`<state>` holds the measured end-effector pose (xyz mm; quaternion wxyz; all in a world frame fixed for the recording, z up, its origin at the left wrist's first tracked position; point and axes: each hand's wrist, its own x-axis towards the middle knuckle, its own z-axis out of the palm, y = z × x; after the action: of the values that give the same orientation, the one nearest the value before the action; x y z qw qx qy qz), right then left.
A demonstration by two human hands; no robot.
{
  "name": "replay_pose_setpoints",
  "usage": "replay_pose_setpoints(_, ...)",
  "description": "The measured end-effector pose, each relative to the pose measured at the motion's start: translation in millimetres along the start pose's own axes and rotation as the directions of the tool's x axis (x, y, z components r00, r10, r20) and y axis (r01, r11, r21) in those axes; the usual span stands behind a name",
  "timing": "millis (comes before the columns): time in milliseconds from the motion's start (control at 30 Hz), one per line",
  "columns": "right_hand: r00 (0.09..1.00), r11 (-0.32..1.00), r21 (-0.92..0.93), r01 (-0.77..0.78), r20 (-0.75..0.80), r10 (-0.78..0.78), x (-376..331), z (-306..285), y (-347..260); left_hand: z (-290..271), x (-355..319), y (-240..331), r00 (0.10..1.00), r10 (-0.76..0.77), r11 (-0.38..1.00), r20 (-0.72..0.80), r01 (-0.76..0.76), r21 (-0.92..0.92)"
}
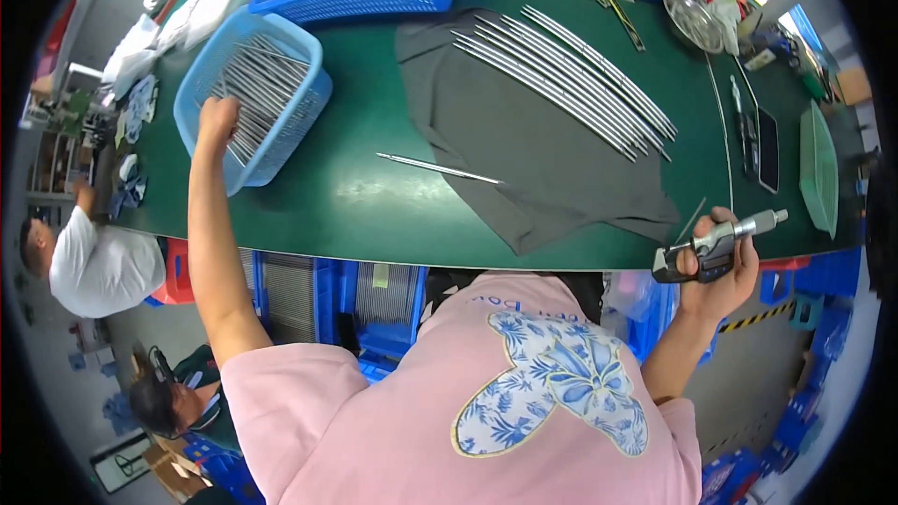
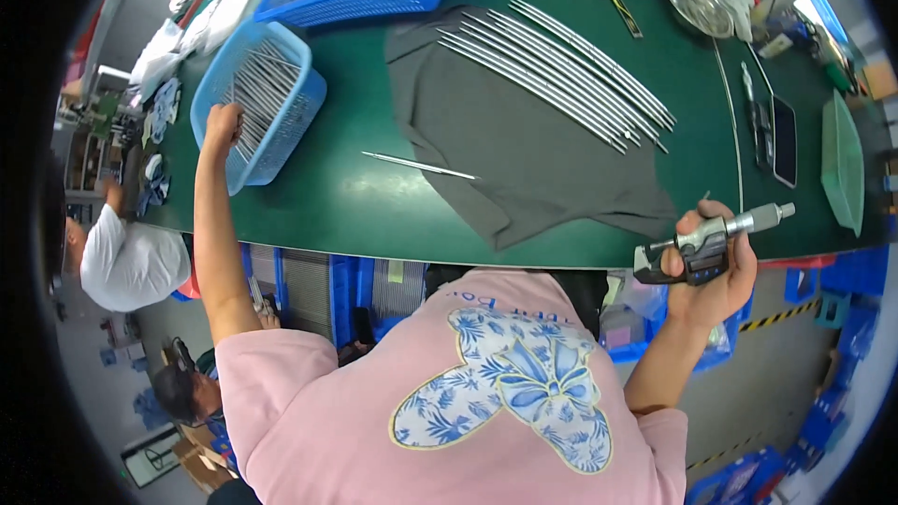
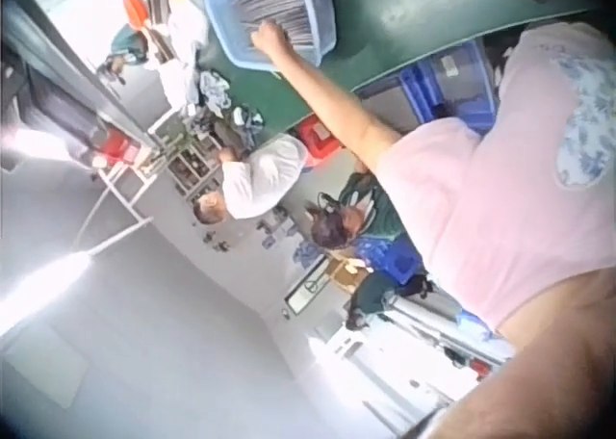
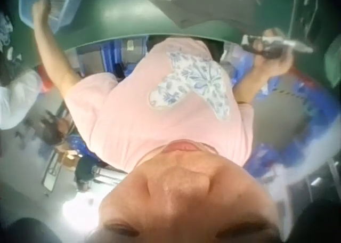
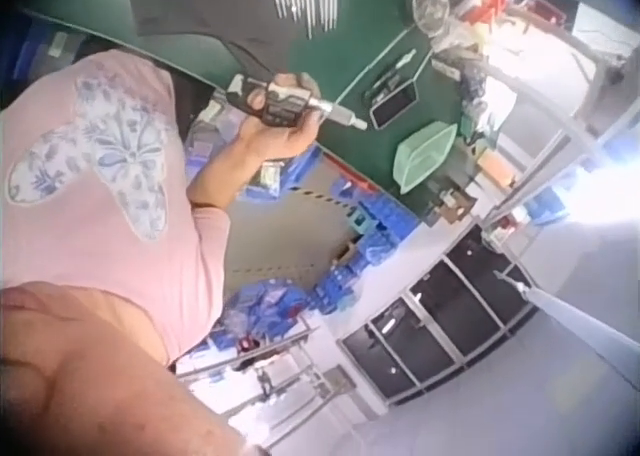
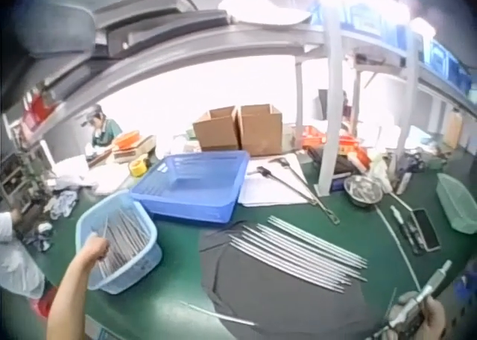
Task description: The recorder is using a digital micrometer to measure the diameter of several metal rods and using a file to refine the ends of the rods.
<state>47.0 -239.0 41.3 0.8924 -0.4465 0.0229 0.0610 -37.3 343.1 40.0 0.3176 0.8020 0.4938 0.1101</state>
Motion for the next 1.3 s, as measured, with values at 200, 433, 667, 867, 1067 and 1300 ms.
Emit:
replay_pose_setpoints(200, 1.0, 0.961, -0.277, -0.011, -0.016, 0.007, -1.6, -6.2, 0.8, 42.8, -48.4, 40.0, 0.575, 0.761, 0.58, -0.301, -0.396, 0.711)
replay_pose_setpoints(433, 0.968, 0.832, -0.522, -0.188, 0.045, 0.247, 6.8, 24.0, 14.2, 139.1, -199.2, 122.5, 0.186, 0.952, 0.207, 0.243, -0.976, -0.066)
replay_pose_setpoints(667, 0.989, 0.887, -0.439, -0.147, -0.069, 0.129, -16.8, 4.3, 5.3, 211.8, -222.4, 167.4, -0.061, 0.927, 0.034, 0.37, -0.969, -0.246)
replay_pose_setpoints(867, 0.981, 0.944, -0.301, -0.135, -0.175, 0.085, -17.4, -15.2, -3.1, 198.3, -248.8, 146.9, -0.127, 0.903, 0.017, 0.41, -0.944, -0.33)
replay_pose_setpoints(1067, 0.996, 0.91, -0.411, -0.063, -0.089, 0.029, 68.0, -34.9, -28.4, 200.3, -272.4, 123.7, -0.146, 0.922, -0.023, 0.36, -0.945, -0.325)
replay_pose_setpoints(1300, 0.991, 0.57, -0.82, -0.053, -0.112, -0.07, 155.6, -55.8, -7.5, 209.3, -295.8, 112.8, -0.075, 0.959, -0.001, 0.275, -0.966, -0.26)
